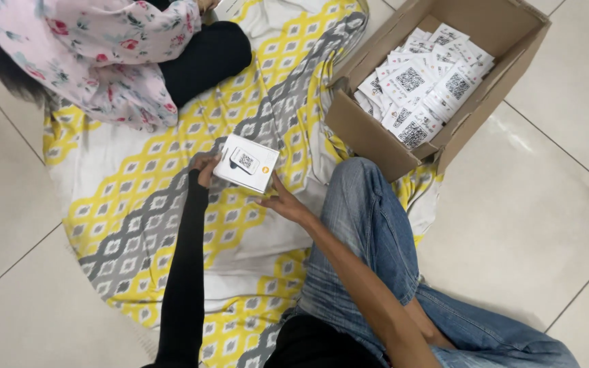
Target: The person applies QR code labels to small white boxes and organizes them into larger cardboard shipping boxes.
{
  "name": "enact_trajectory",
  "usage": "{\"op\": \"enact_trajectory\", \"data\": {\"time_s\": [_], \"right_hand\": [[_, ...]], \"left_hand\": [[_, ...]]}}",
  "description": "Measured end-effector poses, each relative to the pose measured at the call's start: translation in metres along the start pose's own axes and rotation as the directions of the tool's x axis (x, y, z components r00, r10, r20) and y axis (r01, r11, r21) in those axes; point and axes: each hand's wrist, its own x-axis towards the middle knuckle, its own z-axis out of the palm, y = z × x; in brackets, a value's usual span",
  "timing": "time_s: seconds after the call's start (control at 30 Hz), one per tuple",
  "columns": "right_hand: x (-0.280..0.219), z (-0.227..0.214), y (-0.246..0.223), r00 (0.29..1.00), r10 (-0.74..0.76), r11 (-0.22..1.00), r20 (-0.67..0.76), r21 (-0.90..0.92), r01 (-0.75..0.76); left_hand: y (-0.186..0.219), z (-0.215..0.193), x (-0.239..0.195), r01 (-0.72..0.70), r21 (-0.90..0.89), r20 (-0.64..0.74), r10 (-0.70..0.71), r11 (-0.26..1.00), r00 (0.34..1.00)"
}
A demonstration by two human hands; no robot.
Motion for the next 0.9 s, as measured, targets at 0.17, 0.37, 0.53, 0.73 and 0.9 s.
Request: {"op": "enact_trajectory", "data": {"time_s": [0.17,0.37,0.53,0.73,0.9], "right_hand": [[-0.023,-0.008,-0.083,0.990,0.028,0.999,-0.139,-0.032,-0.033],[-0.065,-0.039,-0.167,0.850,-0.413,0.826,-0.327,-0.527,0.199],[-0.121,-0.080,-0.208,0.696,-0.510,0.836,-0.506,-0.483,0.262],[-0.222,-0.140,-0.188,0.434,-0.481,0.865,-0.761,-0.334,0.373],[-0.317,-0.168,-0.134,0.301,-0.264,0.883,-0.916,-0.104,0.458]], "left_hand": [[-0.017,0.027,-0.027,0.006,0.033,0.180,-0.012,0.999,0.984],[0.091,0.102,-0.101,0.095,-0.515,0.094,-0.053,0.852,0.994],[0.190,0.166,-0.137,0.113,-0.694,0.418,0.270,0.711,0.867],[0.191,0.292,-0.149,0.260,-0.503,0.664,0.176,0.824,0.727],[0.112,0.415,-0.225,0.397,-0.287,0.804,-0.006,0.872,0.595]]}}
